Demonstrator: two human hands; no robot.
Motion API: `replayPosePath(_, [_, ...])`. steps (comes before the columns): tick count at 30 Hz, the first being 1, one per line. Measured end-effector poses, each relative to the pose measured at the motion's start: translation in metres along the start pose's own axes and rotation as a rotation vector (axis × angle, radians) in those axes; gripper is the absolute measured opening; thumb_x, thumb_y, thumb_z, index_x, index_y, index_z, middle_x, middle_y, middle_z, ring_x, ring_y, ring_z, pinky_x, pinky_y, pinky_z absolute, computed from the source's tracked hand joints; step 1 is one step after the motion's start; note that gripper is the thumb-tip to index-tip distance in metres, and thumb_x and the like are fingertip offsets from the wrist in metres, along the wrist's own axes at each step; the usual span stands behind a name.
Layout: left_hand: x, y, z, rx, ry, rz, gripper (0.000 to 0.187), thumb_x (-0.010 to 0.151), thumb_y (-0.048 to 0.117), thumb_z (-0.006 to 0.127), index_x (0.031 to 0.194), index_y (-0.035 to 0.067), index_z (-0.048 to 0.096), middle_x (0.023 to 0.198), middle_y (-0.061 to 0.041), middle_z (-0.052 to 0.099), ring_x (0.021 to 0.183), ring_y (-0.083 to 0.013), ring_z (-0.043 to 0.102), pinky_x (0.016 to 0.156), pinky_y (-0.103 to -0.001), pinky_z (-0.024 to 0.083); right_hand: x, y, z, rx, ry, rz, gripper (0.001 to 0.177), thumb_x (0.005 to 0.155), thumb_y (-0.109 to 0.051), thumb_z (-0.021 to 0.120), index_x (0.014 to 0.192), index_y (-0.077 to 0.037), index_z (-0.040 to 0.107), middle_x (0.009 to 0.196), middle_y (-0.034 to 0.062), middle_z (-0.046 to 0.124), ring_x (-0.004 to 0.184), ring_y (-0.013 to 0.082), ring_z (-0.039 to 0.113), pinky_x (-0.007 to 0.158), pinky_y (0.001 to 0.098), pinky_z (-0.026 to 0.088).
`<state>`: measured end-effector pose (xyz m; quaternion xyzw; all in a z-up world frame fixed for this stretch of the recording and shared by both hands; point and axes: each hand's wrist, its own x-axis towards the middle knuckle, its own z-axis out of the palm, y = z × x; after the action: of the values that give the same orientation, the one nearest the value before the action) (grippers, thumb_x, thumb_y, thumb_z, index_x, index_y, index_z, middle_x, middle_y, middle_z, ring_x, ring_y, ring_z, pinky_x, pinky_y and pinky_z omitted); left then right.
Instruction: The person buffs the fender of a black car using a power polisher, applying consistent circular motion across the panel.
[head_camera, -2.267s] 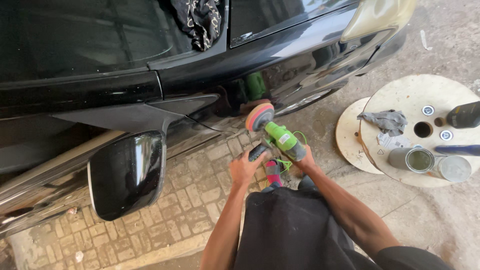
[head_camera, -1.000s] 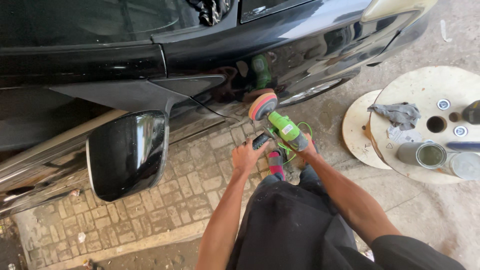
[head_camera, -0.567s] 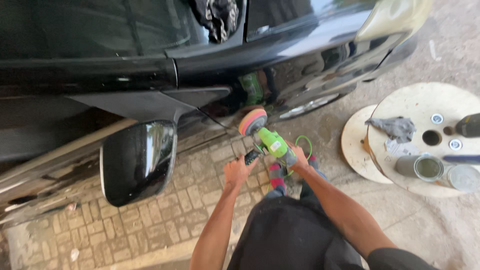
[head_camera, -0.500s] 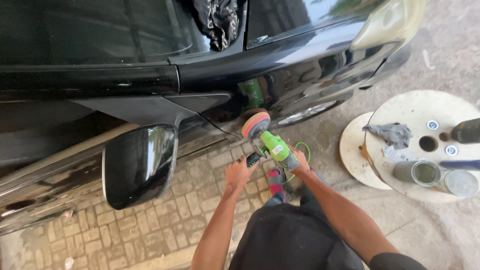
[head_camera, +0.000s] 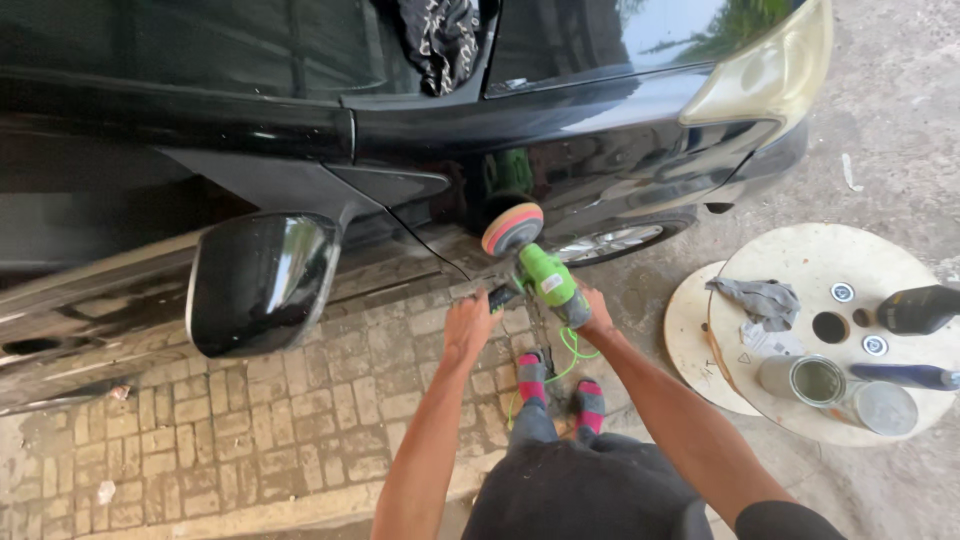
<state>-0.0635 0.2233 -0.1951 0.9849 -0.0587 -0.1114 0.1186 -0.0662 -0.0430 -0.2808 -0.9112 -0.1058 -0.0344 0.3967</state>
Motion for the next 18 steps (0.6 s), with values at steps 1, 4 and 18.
replayPosePath(1, [0.007, 0.009, -0.001, 0.011, 0.002, 0.021, 0.054, 0.086, 0.045, 0.077, 0.115, 0.002, 0.062, 0.085, -0.02, 0.074, 0.079, -0.039, 0.074, 0.067, -0.049, 0.058, -0.002, 0.005, -0.005, 0.049, 0.016, 0.039, 0.043, 0.078, -0.028, 0.08, 0.116, -0.01, 0.07, 0.109, 0.017, 0.074, 0.096, 0.0398, 0.07, 0.077, 0.0456, 0.057])
replayPosePath(4, [0.026, 0.039, 0.004, 0.055, 0.019, 0.085, 0.054, 0.082, 0.045, 0.08, 0.111, 0.001, 0.064, 0.086, -0.021, 0.074, 0.081, -0.0384, 0.074, 0.068, -0.049, 0.058, -0.011, 0.015, -0.023, 0.198, 0.042, 0.177, 0.036, 0.079, -0.033, 0.082, 0.105, -0.01, 0.074, 0.093, 0.0133, 0.077, 0.084, 0.0295, 0.075, 0.074, 0.0401, 0.058])
replayPosePath(18, [-0.004, 0.028, -0.017, 0.062, -0.076, -0.066, 0.042, 0.085, 0.04, 0.078, 0.106, 0.005, 0.065, 0.09, -0.019, 0.075, 0.082, -0.0384, 0.074, 0.069, -0.049, 0.058, -0.007, 0.0, 0.0, 0.186, 0.013, 0.032, 0.032, 0.076, -0.028, 0.086, 0.101, -0.01, 0.076, 0.094, 0.0172, 0.077, 0.086, 0.0381, 0.073, 0.073, 0.04, 0.056])
